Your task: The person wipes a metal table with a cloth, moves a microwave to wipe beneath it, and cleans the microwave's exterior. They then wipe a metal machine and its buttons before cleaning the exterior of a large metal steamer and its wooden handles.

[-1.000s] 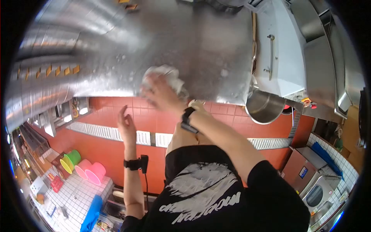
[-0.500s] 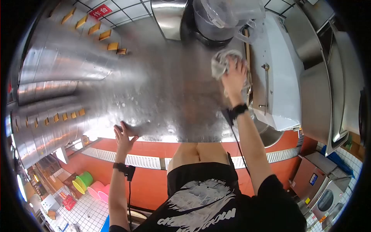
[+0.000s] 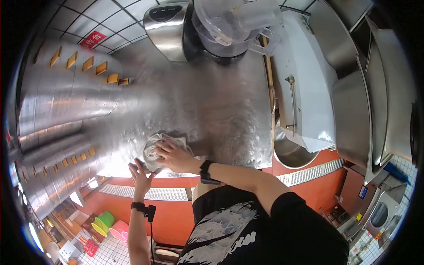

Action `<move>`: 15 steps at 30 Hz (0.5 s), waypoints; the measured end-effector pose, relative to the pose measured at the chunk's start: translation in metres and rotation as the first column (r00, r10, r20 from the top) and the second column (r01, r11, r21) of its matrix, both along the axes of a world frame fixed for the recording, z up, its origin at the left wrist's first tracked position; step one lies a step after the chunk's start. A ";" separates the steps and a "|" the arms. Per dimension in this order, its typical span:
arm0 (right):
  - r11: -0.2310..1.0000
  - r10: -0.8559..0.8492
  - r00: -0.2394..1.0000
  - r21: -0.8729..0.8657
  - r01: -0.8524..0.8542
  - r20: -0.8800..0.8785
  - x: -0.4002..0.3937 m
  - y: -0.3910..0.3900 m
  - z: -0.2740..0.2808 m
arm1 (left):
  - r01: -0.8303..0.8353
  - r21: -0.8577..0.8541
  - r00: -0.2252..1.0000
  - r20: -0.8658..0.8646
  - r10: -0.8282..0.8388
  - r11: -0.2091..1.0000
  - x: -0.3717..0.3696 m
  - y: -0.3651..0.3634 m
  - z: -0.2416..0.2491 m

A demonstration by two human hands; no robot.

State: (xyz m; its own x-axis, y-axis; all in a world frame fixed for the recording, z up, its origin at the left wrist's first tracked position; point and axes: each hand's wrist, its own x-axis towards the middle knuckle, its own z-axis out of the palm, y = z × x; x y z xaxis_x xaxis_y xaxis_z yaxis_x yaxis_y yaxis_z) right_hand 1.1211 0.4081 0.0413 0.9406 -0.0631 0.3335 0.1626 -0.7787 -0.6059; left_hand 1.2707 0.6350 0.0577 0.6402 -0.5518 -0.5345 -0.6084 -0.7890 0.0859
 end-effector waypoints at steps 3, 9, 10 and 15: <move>0.950 -0.304 0.948 0.044 0.309 -0.090 -0.054 -0.055 0.006 | 0.003 -0.018 1.000 -0.002 -0.003 1.000 -0.001 0.000 0.002; 0.316 -0.945 0.328 -0.280 0.907 -0.004 -0.102 -0.243 -0.010 | -0.027 -0.049 0.999 -0.020 0.026 0.998 -0.006 -0.002 0.003; 0.254 -0.962 0.271 -0.269 0.929 0.028 -0.097 -0.273 -0.012 | -0.024 -0.053 1.000 -0.015 0.023 0.998 -0.004 -0.002 0.004; 0.250 -0.949 0.290 -0.262 0.932 0.125 -0.084 -0.313 -0.006 | 0.031 -0.104 0.997 0.075 -0.023 0.994 -0.004 0.004 -0.003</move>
State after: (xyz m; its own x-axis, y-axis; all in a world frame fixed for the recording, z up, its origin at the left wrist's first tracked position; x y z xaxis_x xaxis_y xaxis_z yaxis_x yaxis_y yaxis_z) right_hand 1.0374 0.0949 0.0350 0.2864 -0.8441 0.4532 -0.8104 -0.4658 -0.3554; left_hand 1.2666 0.6394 0.0548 0.6595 -0.6202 -0.4248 -0.6373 -0.7610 0.1216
